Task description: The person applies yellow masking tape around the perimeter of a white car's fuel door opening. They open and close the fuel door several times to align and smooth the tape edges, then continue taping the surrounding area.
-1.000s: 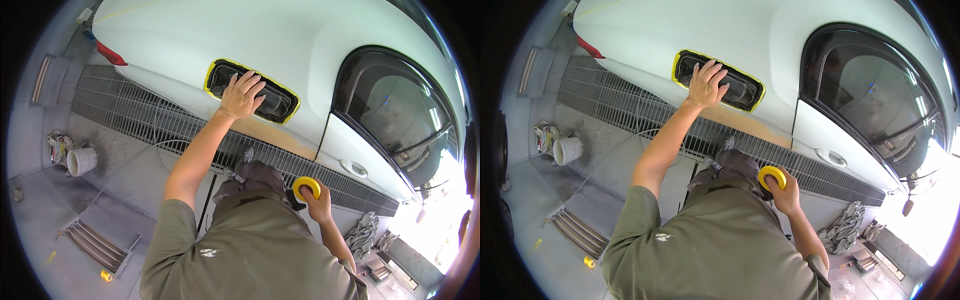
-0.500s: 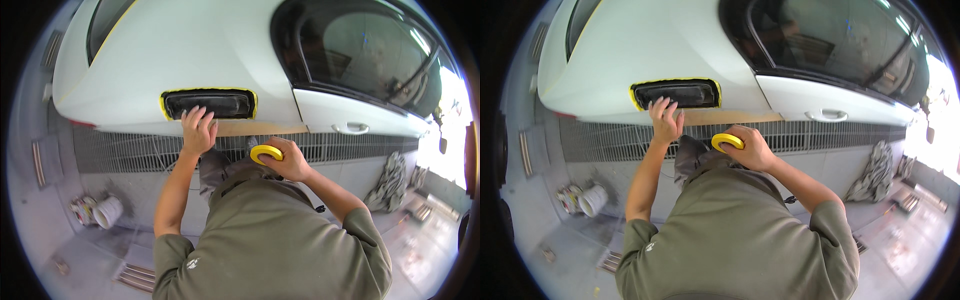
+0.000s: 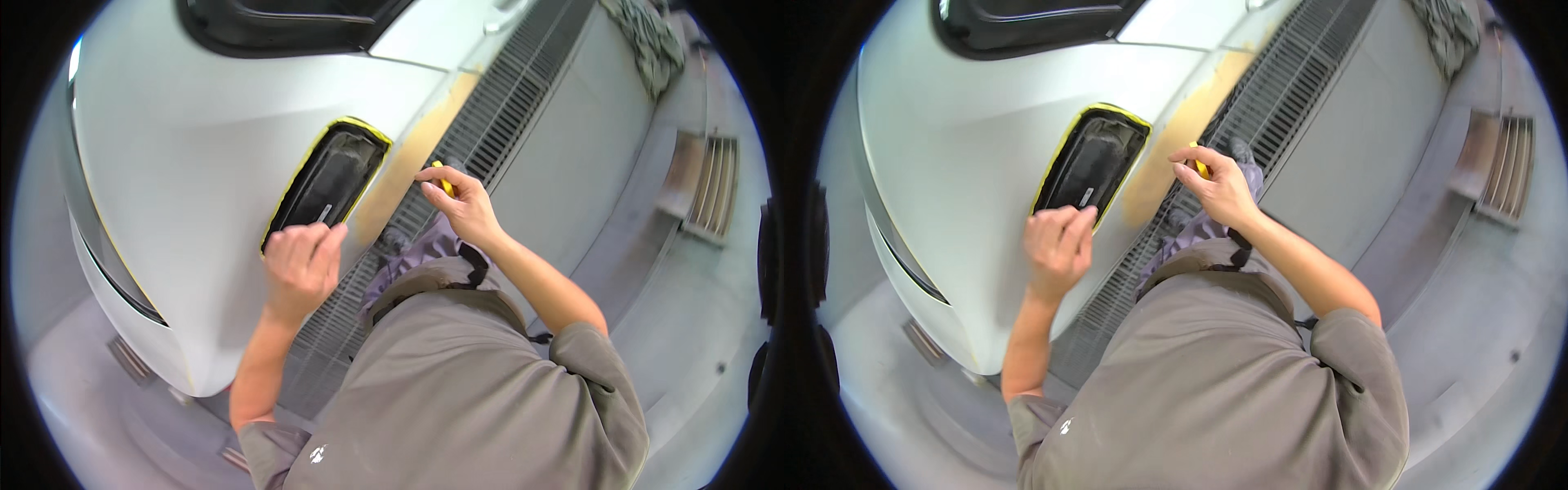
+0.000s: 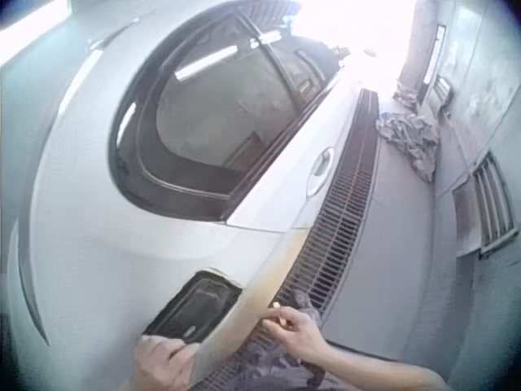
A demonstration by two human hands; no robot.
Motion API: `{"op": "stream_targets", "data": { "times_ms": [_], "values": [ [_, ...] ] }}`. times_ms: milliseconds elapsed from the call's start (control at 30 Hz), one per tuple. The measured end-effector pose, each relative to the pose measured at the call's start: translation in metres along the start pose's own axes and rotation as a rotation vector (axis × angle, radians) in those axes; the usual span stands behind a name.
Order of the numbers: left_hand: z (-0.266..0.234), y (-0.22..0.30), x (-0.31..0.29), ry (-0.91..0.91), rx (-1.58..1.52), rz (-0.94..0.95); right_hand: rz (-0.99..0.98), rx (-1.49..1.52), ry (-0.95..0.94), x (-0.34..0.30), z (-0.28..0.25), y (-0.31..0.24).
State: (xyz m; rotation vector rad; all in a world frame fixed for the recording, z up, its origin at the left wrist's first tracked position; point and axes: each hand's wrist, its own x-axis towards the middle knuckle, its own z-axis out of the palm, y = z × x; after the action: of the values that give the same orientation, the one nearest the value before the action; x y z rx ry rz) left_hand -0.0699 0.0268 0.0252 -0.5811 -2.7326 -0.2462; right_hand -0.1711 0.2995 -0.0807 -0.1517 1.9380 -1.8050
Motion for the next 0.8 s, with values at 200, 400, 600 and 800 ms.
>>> {"op": "stream_targets", "data": {
  "times_ms": [200, 400, 600, 800],
  "values": [
    [-0.017, -0.024, 0.099, -0.206, 0.104, 0.266, -0.326, -0.360, 0.193, 0.001, 0.016, 0.026],
    [0.017, -0.031, 0.163, -0.349, 0.227, 0.385, -0.367, -0.320, 0.392, 0.032, 0.050, 0.056],
    [0.045, -0.035, 0.177, -0.435, 0.268, 0.549, -0.397, -0.220, 0.652, 0.041, 0.080, 0.084],
    [0.057, -0.039, 0.176, -0.446, 0.309, 0.647, -0.495, -0.138, 0.848, 0.059, 0.108, 0.092]
  ]
}}
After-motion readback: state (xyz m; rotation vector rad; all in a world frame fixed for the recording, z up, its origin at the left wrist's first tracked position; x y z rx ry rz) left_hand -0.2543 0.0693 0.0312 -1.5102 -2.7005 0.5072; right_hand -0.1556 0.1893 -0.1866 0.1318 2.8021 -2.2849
